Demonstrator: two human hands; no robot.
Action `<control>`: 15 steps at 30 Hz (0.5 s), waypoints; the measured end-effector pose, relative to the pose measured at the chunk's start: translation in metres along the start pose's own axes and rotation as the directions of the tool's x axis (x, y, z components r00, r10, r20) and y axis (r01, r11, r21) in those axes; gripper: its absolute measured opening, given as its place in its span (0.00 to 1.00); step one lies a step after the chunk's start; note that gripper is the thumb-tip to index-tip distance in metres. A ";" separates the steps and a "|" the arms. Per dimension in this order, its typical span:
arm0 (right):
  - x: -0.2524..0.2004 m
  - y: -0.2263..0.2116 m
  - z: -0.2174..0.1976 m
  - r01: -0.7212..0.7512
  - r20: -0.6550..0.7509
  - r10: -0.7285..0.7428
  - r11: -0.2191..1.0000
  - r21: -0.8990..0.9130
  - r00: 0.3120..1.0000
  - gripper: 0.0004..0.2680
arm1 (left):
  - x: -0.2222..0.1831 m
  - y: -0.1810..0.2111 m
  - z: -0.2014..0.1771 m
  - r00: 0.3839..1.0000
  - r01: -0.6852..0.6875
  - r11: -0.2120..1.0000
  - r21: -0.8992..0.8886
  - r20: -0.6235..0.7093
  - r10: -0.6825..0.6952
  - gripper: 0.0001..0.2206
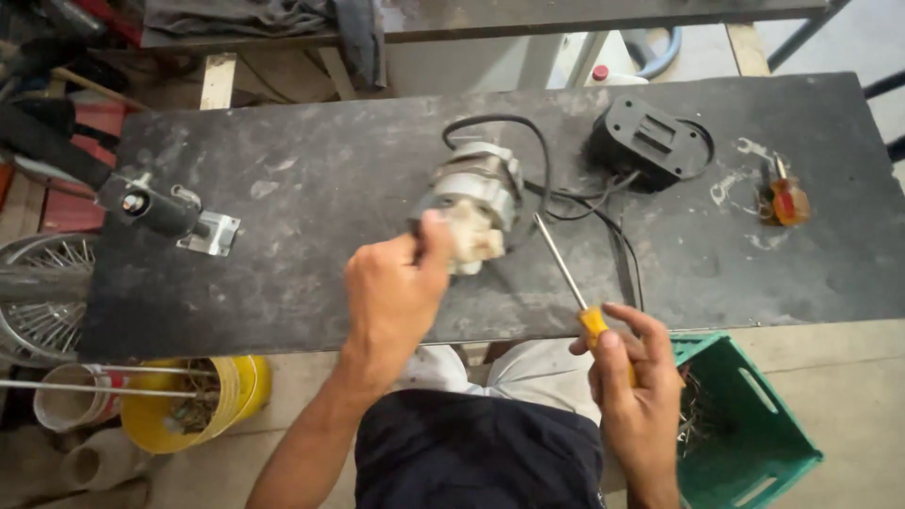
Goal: The person is disassembling a small electric motor by removing screws and prying the housing apart to extract internal parts.
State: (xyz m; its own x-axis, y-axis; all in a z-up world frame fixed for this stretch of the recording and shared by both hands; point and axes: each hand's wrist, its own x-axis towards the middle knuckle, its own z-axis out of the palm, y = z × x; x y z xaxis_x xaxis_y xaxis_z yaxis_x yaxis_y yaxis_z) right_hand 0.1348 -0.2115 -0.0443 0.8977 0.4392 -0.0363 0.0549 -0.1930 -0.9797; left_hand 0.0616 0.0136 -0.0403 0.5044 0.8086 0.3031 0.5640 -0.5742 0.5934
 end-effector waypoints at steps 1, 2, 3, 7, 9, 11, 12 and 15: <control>-0.001 0.002 0.000 -0.001 -0.005 0.001 1.000 0.004 1.000 0.12 | 0.000 0.003 -0.011 1.000 -0.006 1.000 0.002 0.002 0.006 0.27; -0.002 0.003 0.000 0.005 -0.003 -0.005 1.000 0.021 1.000 0.11 | 0.000 0.005 -0.022 0.966 0.210 0.960 -0.186 0.188 -0.175 0.29; -0.003 0.004 0.001 0.010 0.005 -0.011 0.999 0.037 1.000 0.11 | -0.002 0.007 -0.034 0.867 0.440 0.841 -0.316 0.396 -0.304 0.32; -0.002 -0.005 0.006 0.042 0.027 -0.042 0.999 -0.001 0.999 0.11 | -0.026 -0.015 -0.038 0.791 0.579 0.662 -0.476 0.525 -0.314 0.35; -0.003 -0.009 0.008 0.023 0.041 -0.022 0.999 -0.028 0.999 0.10 | -0.041 -0.020 -0.053 0.818 0.519 0.717 -0.466 0.514 -0.258 0.34; -0.005 -0.006 0.010 0.025 0.064 -0.025 1.000 -0.005 0.998 0.11 | -0.044 -0.022 -0.063 0.925 0.332 0.809 -0.486 0.337 -0.177 0.27; -0.006 -0.005 0.012 0.028 0.081 -0.030 0.999 0.019 0.996 0.11 | -0.047 -0.024 -0.069 0.986 0.131 0.877 -0.462 0.153 -0.067 0.21; -0.012 0.006 0.014 0.048 0.099 -0.048 0.999 -0.005 0.994 0.13 | -0.030 -0.035 -0.066 0.981 0.192 0.900 -0.392 0.113 -0.159 0.12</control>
State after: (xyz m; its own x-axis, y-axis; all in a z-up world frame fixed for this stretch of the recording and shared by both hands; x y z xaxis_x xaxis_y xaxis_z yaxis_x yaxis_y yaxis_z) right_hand 0.1185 -0.2054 -0.0527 0.8461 0.5329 -0.0089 0.1005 -0.1759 -0.9793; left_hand -0.0164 0.0181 -0.0208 0.4788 0.8700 0.1180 0.3477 -0.3113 0.8844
